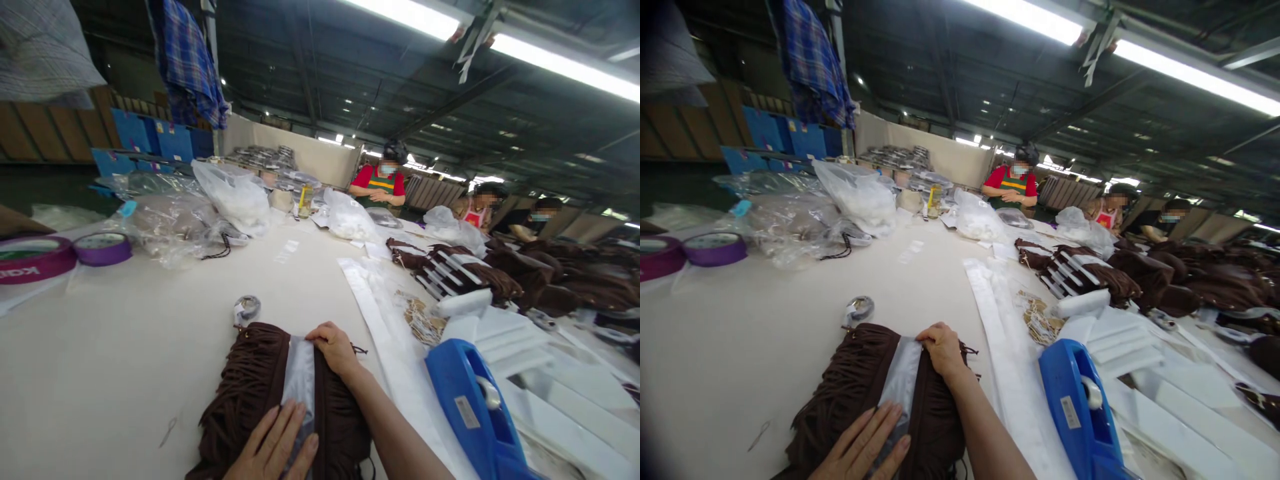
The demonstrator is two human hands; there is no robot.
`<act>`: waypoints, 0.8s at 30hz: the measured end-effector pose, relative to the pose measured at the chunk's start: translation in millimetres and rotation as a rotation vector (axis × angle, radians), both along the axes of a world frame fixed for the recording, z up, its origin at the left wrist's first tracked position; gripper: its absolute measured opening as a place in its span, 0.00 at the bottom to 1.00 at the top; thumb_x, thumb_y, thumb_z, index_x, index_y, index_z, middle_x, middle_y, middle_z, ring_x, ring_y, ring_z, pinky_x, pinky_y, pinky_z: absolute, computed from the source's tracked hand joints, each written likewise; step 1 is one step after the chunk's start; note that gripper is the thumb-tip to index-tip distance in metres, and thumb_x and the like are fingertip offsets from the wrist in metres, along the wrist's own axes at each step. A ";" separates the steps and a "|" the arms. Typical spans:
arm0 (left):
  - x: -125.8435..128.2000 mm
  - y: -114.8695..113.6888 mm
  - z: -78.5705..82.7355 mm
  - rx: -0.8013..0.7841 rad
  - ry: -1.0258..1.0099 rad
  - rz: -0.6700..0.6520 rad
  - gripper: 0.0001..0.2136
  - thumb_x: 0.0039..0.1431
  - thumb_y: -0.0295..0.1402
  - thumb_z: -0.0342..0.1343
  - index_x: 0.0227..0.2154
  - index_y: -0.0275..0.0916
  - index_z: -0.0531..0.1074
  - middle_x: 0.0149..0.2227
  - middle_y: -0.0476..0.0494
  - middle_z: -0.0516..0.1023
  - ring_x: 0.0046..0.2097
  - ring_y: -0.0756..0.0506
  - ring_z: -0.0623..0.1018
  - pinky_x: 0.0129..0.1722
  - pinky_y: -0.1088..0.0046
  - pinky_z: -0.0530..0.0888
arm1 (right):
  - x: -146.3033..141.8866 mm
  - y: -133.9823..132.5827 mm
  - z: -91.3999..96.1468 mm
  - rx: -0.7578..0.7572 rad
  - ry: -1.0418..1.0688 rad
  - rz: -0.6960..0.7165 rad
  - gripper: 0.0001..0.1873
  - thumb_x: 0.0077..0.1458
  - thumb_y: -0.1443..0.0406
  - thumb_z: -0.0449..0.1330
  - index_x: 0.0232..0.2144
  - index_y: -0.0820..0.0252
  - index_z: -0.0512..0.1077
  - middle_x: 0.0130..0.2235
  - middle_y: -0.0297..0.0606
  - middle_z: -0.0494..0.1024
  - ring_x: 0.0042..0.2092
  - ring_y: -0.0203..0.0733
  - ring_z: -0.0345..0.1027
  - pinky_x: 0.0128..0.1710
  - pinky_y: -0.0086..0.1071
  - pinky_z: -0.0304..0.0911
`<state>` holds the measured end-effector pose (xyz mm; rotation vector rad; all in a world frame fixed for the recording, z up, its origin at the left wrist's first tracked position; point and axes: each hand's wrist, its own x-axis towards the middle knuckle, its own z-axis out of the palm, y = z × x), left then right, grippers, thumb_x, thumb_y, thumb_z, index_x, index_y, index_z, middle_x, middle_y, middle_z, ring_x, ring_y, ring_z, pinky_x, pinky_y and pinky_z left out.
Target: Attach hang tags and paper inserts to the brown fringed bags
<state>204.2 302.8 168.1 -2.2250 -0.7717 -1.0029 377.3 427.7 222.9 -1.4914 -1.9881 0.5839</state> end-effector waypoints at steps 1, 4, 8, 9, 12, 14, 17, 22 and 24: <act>0.1 -0.1 -3.6 0.007 -0.007 -0.012 0.16 0.61 0.29 0.42 0.50 0.40 0.64 0.50 0.35 0.69 0.53 0.38 0.69 0.56 0.55 0.59 | -0.7 -1.4 -1.0 0.018 -0.003 -0.006 0.14 0.47 0.77 0.55 0.28 0.55 0.76 0.33 0.33 0.74 0.37 0.35 0.68 0.41 0.28 0.62; -2.6 -0.4 -10.2 -0.004 0.070 -0.017 0.19 0.60 0.24 0.40 0.53 0.38 0.61 0.52 0.33 0.67 0.54 0.37 0.67 0.56 0.53 0.60 | -3.9 -6.4 -3.0 0.073 -0.015 -0.024 0.15 0.47 0.79 0.54 0.28 0.57 0.76 0.34 0.36 0.74 0.39 0.37 0.67 0.42 0.30 0.61; -7.6 1.6 -10.6 0.015 0.162 -0.016 0.19 0.60 0.23 0.38 0.54 0.37 0.61 0.57 0.31 0.61 0.55 0.37 0.66 0.56 0.53 0.59 | -6.9 -9.6 -2.4 0.131 -0.040 -0.032 0.16 0.47 0.80 0.52 0.28 0.61 0.75 0.34 0.39 0.74 0.40 0.38 0.67 0.43 0.30 0.61; -8.4 2.2 -9.8 0.018 0.168 -0.014 0.20 0.60 0.23 0.38 0.54 0.37 0.60 0.58 0.31 0.60 0.55 0.37 0.66 0.56 0.53 0.60 | -6.8 -8.8 -1.2 0.139 -0.049 -0.025 0.16 0.47 0.81 0.51 0.28 0.61 0.75 0.34 0.39 0.75 0.40 0.38 0.67 0.42 0.30 0.62; -10.4 0.5 -3.3 0.011 0.181 -0.021 0.20 0.59 0.24 0.39 0.55 0.37 0.59 0.59 0.31 0.58 0.56 0.37 0.65 0.55 0.56 0.61 | -5.3 -7.9 6.8 0.140 -0.077 0.020 0.16 0.46 0.81 0.51 0.27 0.61 0.75 0.32 0.38 0.76 0.38 0.38 0.69 0.41 0.30 0.63; -12.3 -5.6 5.5 -0.062 0.198 -0.047 0.22 0.58 0.26 0.40 0.56 0.34 0.58 0.60 0.30 0.55 0.57 0.36 0.62 0.54 0.57 0.63 | -4.1 -14.9 13.9 0.132 -0.088 0.056 0.15 0.48 0.80 0.52 0.29 0.61 0.75 0.36 0.39 0.76 0.40 0.37 0.69 0.44 0.31 0.63; -15.7 -17.2 22.0 -0.301 0.242 -0.088 0.28 0.50 0.24 0.41 0.57 0.31 0.55 0.61 0.29 0.52 0.60 0.34 0.56 0.52 0.54 0.64 | -4.9 -41.0 21.1 0.123 -0.093 0.112 0.13 0.53 0.74 0.53 0.37 0.58 0.73 0.48 0.39 0.73 0.52 0.38 0.62 0.57 0.39 0.49; -18.5 -22.2 37.5 -0.437 0.272 -0.148 0.33 0.45 0.21 0.41 0.59 0.32 0.52 0.61 0.31 0.53 0.62 0.36 0.52 0.55 0.52 0.61 | -8.2 -81.6 22.2 0.221 -0.152 0.247 0.14 0.59 0.68 0.49 0.46 0.61 0.68 0.52 0.44 0.69 0.55 0.42 0.58 0.58 0.42 0.48; -19.0 -23.2 40.4 -0.465 0.289 -0.145 0.32 0.47 0.21 0.40 0.59 0.32 0.50 0.61 0.32 0.52 0.62 0.36 0.52 0.56 0.53 0.60 | -4.6 -91.1 23.2 0.265 -0.130 0.235 0.12 0.58 0.69 0.49 0.41 0.62 0.70 0.47 0.44 0.73 0.51 0.41 0.63 0.56 0.41 0.51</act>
